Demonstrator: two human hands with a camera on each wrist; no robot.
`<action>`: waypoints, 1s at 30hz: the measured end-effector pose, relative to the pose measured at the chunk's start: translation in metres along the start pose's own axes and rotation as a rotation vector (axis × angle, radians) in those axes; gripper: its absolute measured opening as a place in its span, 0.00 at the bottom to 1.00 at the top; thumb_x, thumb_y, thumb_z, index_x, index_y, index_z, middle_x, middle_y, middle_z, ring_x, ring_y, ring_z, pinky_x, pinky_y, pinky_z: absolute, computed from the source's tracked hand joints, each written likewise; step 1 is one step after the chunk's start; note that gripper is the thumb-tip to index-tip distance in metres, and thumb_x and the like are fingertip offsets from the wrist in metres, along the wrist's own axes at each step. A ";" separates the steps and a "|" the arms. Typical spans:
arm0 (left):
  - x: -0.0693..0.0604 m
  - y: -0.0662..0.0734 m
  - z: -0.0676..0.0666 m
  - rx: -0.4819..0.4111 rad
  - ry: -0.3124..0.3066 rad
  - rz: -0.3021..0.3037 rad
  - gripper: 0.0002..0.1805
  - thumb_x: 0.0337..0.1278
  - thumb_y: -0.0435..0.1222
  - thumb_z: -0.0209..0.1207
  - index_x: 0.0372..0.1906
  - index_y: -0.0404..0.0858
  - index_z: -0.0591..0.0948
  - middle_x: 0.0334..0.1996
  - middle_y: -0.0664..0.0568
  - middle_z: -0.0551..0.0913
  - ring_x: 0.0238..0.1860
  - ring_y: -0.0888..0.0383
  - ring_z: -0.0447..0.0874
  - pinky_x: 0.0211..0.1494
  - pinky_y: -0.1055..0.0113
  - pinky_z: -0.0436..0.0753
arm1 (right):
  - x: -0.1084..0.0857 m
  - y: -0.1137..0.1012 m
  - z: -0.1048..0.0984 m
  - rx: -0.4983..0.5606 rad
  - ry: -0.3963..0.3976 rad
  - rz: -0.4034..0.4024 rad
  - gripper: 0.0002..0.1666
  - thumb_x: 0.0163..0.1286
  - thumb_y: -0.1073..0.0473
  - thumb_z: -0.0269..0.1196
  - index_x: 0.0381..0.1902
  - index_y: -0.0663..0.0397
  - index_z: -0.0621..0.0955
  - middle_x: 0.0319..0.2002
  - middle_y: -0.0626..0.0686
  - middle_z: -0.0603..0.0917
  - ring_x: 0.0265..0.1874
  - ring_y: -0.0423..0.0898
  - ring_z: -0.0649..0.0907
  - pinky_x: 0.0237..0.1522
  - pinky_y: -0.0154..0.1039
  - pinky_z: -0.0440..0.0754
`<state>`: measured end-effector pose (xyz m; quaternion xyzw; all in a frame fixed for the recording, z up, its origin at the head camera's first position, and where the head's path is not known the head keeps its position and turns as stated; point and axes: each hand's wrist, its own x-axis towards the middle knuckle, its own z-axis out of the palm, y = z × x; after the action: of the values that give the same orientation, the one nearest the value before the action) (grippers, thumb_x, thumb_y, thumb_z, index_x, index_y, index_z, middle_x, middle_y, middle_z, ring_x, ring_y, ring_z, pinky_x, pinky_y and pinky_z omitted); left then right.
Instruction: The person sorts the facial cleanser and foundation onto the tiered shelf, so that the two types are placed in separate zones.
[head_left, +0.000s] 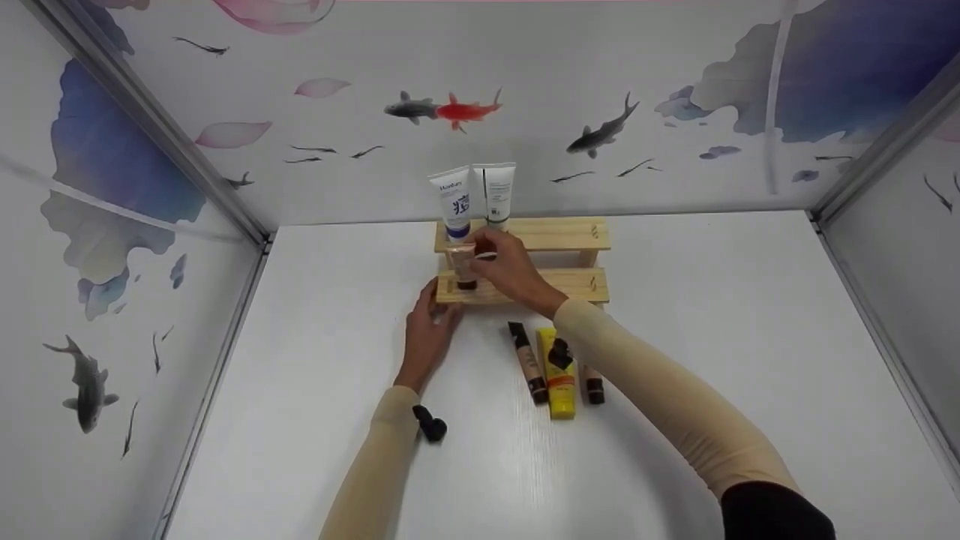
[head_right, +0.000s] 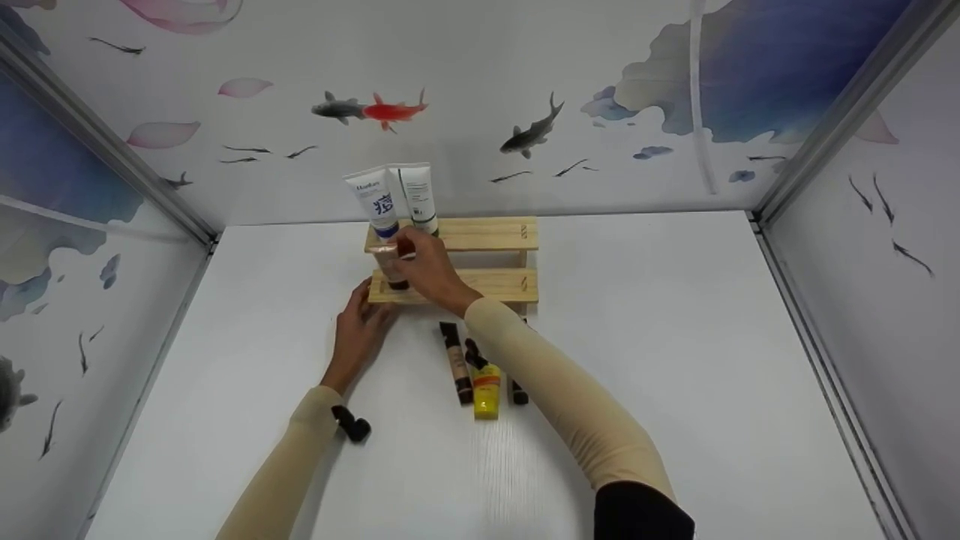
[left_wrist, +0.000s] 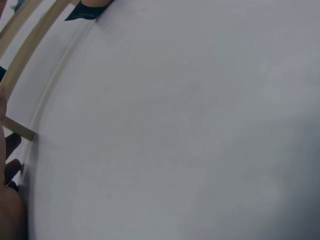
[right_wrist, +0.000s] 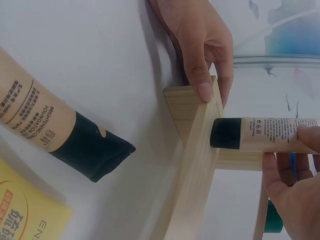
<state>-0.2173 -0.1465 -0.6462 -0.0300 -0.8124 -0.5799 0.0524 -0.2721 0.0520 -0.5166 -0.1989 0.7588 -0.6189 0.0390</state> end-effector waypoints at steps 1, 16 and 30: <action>0.000 0.000 0.000 -0.002 -0.004 0.002 0.41 0.81 0.52 0.65 0.88 0.48 0.63 0.81 0.55 0.73 0.74 0.59 0.78 0.78 0.53 0.76 | 0.000 0.000 0.000 -0.001 -0.001 0.001 0.16 0.75 0.73 0.68 0.58 0.64 0.83 0.58 0.59 0.88 0.57 0.53 0.87 0.64 0.46 0.87; 0.003 -0.001 -0.002 0.027 0.004 0.022 0.41 0.81 0.51 0.64 0.88 0.45 0.63 0.78 0.51 0.77 0.69 0.56 0.83 0.74 0.51 0.80 | 0.000 0.000 0.000 -0.038 -0.016 -0.041 0.16 0.76 0.71 0.68 0.59 0.63 0.83 0.57 0.60 0.88 0.57 0.53 0.87 0.63 0.47 0.87; 0.002 -0.002 -0.001 0.032 0.004 0.028 0.39 0.82 0.48 0.65 0.87 0.44 0.64 0.78 0.49 0.78 0.69 0.55 0.84 0.74 0.49 0.80 | -0.007 0.007 -0.006 -0.081 -0.029 -0.007 0.17 0.76 0.71 0.67 0.60 0.61 0.82 0.56 0.59 0.88 0.57 0.53 0.88 0.64 0.46 0.86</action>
<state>-0.2195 -0.1481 -0.6474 -0.0394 -0.8211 -0.5660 0.0625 -0.2695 0.0611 -0.5227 -0.2119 0.7818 -0.5851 0.0398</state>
